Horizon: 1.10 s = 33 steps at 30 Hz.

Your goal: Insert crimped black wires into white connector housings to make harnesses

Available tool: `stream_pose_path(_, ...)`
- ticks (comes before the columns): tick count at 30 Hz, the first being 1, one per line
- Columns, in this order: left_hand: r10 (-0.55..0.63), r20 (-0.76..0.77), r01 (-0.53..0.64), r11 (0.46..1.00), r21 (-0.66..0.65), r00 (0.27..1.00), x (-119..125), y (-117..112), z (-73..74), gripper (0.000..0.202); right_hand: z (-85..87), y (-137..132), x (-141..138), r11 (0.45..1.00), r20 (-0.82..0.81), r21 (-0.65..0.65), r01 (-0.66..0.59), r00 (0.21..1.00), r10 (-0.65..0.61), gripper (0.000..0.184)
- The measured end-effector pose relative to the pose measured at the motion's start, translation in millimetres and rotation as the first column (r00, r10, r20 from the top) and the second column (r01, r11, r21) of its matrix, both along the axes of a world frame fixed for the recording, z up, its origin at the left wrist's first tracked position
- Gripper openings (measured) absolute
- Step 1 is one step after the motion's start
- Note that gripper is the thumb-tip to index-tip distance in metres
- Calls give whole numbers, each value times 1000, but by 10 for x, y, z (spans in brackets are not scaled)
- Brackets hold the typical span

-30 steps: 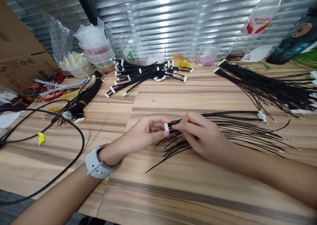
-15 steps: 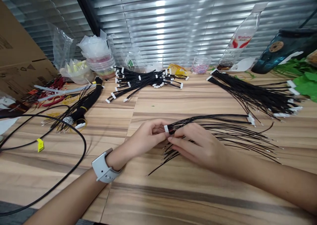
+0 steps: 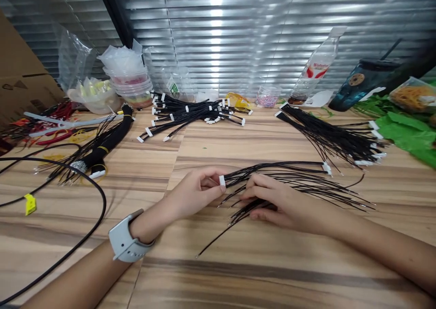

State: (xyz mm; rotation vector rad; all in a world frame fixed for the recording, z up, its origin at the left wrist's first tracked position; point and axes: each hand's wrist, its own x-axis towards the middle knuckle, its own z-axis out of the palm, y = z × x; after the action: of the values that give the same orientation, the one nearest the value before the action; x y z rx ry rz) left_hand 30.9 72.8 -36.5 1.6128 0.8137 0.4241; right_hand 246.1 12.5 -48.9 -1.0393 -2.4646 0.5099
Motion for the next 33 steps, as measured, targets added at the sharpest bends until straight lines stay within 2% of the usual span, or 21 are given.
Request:
stream_pose_path(2,-9,-3,9,1000,-7,1000,-5,4,4,17,-5,3,4,1000,-49,-7,2,999,-2,10)
stream_pose_path(5,-30,-10,29,998,-47,1000,-21,14,-7,17,-48,-12,-28,995,-67,73,73,995,-68,17)
stream_pose_path(9,-36,1,36,993,-114,999,-25,-2,-1,14,-100,-32,-45,966,-109,187,180,981,-162,16)
stream_pose_path(13,-7,3,7,983,-185,1000,6,-52,41,16,-105,-50,-11,944,-181,191,268,955,-234,12)
stream_pose_path(21,-18,8,20,967,-253,1000,22,-91,63,16,-65,-58,11,962,-202,129,239,956,-210,8)
stream_pose_path(24,-20,22,25,965,-262,1000,20,-91,63,16,-86,-46,16,968,-190,148,204,966,-174,8)
stream_pose_path(33,-28,11,30,960,-277,1000,49,-91,73,16,-108,-59,2,964,-169,167,205,970,-176,7)
